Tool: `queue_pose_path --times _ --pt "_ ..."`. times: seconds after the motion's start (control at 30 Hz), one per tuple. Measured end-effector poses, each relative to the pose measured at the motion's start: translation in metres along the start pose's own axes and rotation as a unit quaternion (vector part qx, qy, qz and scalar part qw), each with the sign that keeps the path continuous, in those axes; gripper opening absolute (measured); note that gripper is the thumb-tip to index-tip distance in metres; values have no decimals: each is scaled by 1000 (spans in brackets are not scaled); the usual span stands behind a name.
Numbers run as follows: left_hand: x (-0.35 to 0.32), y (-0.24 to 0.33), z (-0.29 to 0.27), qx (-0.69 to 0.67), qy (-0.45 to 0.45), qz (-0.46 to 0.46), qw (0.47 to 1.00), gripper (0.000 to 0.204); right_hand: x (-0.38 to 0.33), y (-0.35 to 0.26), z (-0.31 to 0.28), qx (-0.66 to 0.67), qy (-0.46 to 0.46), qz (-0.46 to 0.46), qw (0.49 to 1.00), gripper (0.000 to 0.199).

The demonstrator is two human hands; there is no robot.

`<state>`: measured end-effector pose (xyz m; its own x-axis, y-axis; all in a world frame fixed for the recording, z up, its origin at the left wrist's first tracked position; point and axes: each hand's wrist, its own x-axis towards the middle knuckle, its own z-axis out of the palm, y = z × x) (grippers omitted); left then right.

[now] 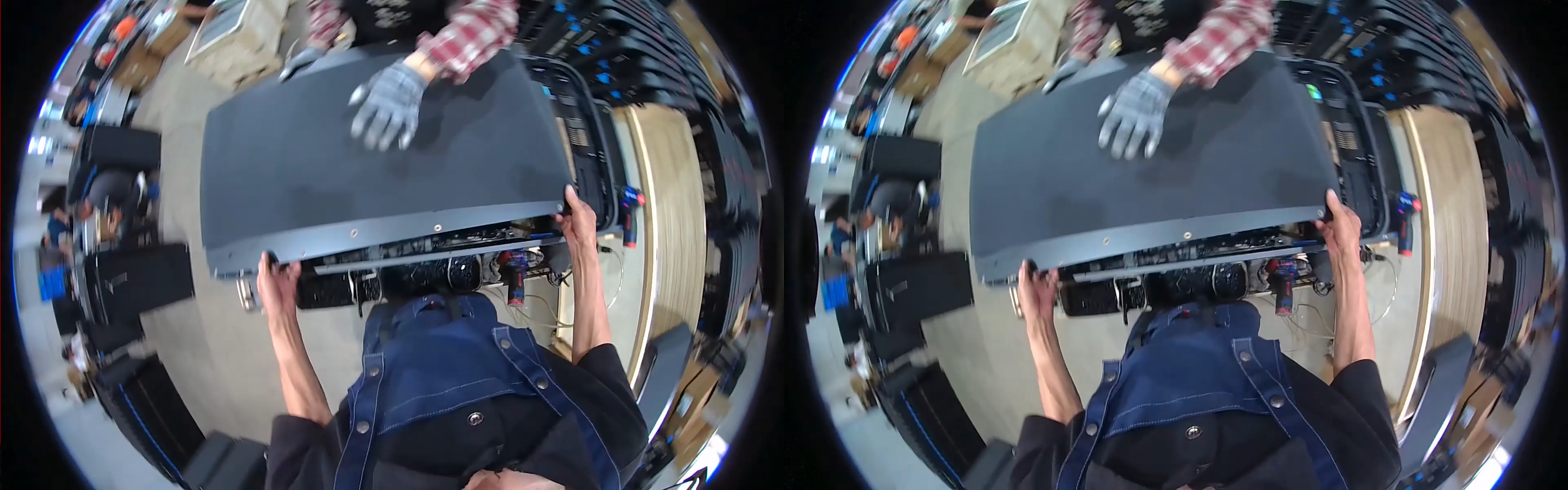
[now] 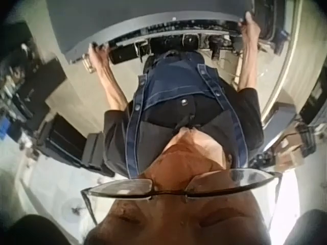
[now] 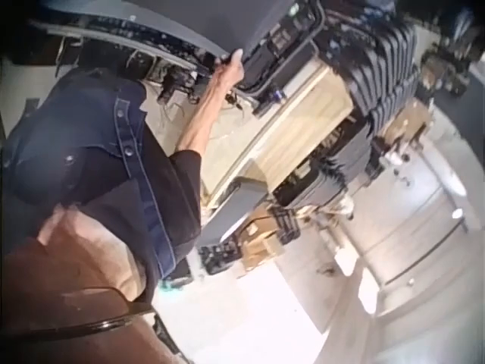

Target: Assembling and screwing components of a treadmill on a factory production line.

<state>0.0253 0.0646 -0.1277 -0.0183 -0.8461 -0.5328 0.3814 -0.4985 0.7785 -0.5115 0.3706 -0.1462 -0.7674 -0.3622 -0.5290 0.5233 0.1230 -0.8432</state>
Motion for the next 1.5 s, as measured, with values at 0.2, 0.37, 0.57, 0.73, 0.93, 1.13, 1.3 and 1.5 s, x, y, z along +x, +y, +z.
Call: queue_pose_path --times 0.2,0.37,0.57,0.73,0.93,1.13,1.3,1.5 --pt "32 14 -55 83 92 35 992 38 -30 16 11 -243 38 -64 967 45" --pt "17 16 -68 63 72 31 995 36 -31 16 -1 -247 66 -96 962 44" --pt "-2 -9 -54 65 -7 72 995 39 -26 -1 -23 -253 111 -129 952 43" --pt "7 -17 -65 74 -4 70 995 37 -38 24 -40 -327 53 -153 931 40" --pt "7 -22 -80 263 82 130 953 44 -52 25 -33 -427 -36 -162 889 57" --pt "-20 -21 -68 199 53 15 978 52 -63 12 -50 -578 -86 -277 763 69" --pt "27 -43 -77 -96 -19 37 995 53 -26 11 -82 -627 -130 -323 697 64" --pt "32 -37 -78 -21 -24 113 993 52 -39 -6 -34 -644 -100 -272 708 46"
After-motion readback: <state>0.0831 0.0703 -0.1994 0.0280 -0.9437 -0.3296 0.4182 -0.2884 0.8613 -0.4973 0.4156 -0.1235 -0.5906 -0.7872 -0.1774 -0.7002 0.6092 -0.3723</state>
